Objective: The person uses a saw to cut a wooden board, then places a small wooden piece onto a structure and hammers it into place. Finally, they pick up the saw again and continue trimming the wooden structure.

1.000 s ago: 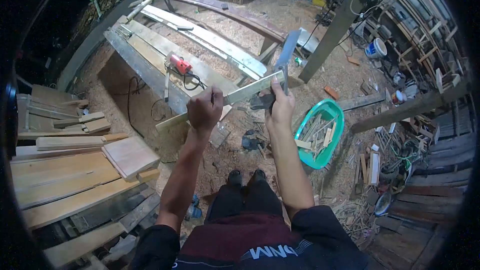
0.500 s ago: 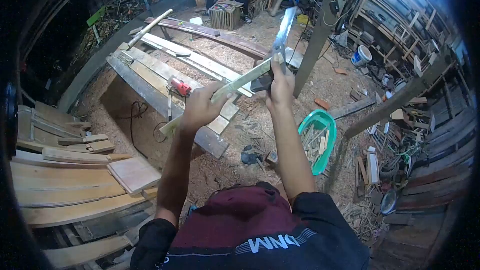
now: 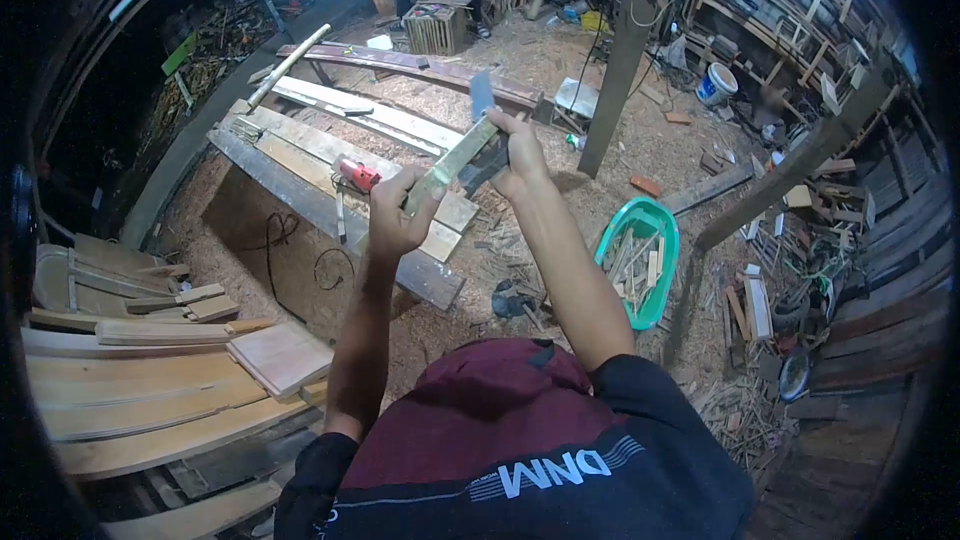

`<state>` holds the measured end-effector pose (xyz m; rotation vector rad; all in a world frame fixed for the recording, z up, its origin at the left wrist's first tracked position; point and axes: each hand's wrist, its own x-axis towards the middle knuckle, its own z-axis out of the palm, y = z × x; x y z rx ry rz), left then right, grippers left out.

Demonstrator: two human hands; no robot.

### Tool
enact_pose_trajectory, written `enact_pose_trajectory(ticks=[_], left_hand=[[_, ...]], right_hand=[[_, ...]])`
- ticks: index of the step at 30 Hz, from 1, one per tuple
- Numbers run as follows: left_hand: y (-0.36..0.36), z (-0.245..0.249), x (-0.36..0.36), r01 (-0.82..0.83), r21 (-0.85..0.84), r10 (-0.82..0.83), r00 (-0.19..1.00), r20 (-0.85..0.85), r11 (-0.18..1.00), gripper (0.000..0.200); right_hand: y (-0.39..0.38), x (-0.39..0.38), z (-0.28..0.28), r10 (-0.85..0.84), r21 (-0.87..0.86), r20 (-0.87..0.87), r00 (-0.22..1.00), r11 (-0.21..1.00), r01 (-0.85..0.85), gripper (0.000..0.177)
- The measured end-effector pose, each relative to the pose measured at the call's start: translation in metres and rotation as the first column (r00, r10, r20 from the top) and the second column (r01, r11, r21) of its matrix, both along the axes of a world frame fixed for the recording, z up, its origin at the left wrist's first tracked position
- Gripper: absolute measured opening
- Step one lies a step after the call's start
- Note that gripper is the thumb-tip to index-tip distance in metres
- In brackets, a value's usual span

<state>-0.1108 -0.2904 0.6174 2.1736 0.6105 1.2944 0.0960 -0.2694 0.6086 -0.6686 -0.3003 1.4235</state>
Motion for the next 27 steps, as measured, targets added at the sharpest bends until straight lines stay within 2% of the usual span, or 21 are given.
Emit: enact_pose_trajectory(ticks=[3, 6, 7, 8, 10, 11, 12, 14, 16, 19, 22, 23, 26, 27], left_hand=[[-0.002, -0.001, 0.004, 0.040, -0.015, -0.038, 0.993, 0.112, 0.999, 0.015], [0.003, -0.003, 0.000, 0.066, -0.084, -0.054, 0.990, 0.132, 0.994, 0.017], [0.005, -0.001, -0.004, 0.027, -0.123, -0.021, 0.998, 0.053, 0.992, 0.017], [0.008, 0.001, -0.009, -0.012, -0.161, 0.008, 1.000, -0.026, 0.987, 0.018], [0.012, -0.003, -0.011, -0.100, -0.167, 0.077, 0.987, -0.141, 0.981, 0.019], [0.016, -0.013, -0.008, -0.147, -0.136, 0.123, 0.977, -0.173, 0.980, 0.021], [0.015, -0.015, -0.004, -0.193, -0.105, 0.169, 0.965, -0.202, 0.976, 0.022], [0.009, -0.011, 0.001, -0.256, -0.173, 0.204, 0.941, -0.269, 0.951, 0.025], [0.001, -0.008, 0.006, -0.292, -0.215, 0.214, 0.921, -0.325, 0.932, 0.024], [-0.014, -0.007, 0.019, -0.276, -0.195, 0.216, 0.935, -0.281, 0.941, 0.026], [-0.005, -0.015, 0.026, -0.512, -0.097, 0.369, 0.726, -0.580, 0.854, 0.026], [0.010, -0.032, 0.023, -0.516, -0.136, 0.380, 0.760, -0.527, 0.845, 0.028], [0.024, -0.052, 0.008, -0.433, -0.082, 0.391, 0.869, -0.303, 0.898, 0.032], [0.019, -0.046, 0.004, -0.389, -0.115, 0.350, 0.900, -0.261, 0.914, 0.030]], right_hand=[[0.000, -0.015, -0.003, 0.080, -0.054, -0.005, 0.997, 0.995, -0.080, 0.014], [-0.004, -0.018, 0.000, -0.010, -0.028, 0.037, 0.999, 1.000, 0.011, 0.016], [0.001, -0.010, -0.007, -0.016, -0.020, 0.074, 0.997, 1.000, 0.018, 0.018], [0.004, -0.002, -0.012, -0.130, 0.017, 0.200, 0.971, 0.991, 0.130, 0.016], [0.003, 0.000, 0.000, -0.449, 0.222, 0.388, 0.805, 0.893, 0.391, 0.015], [-0.005, 0.001, 0.009, -0.481, 0.314, 0.521, 0.705, 0.876, 0.366, 0.022], [-0.009, -0.002, 0.013, -0.555, 0.417, 0.556, 0.619, 0.830, 0.370, 0.022], [-0.014, -0.007, 0.021, -0.700, 0.611, 0.575, 0.424, 0.712, 0.346, 0.023], [-0.019, -0.004, 0.025, -0.723, 0.630, 0.596, 0.349, 0.691, 0.354, 0.026], [-0.021, 0.012, 0.019, -0.723, 0.618, 0.642, 0.257, 0.686, 0.386, 0.024], [-0.042, -0.004, 0.029, -0.797, 0.692, 0.534, 0.282, 0.603, 0.397, 0.025], [-0.045, -0.003, 0.019, -0.800, 0.714, 0.562, 0.208, 0.597, 0.366, 0.027], [-0.059, -0.014, 0.043, -0.824, 0.749, 0.521, 0.224, 0.567, 0.343, 0.030], [-0.060, -0.006, 0.040, -0.780, 0.694, 0.606, 0.160, 0.616, 0.373, 0.032]])
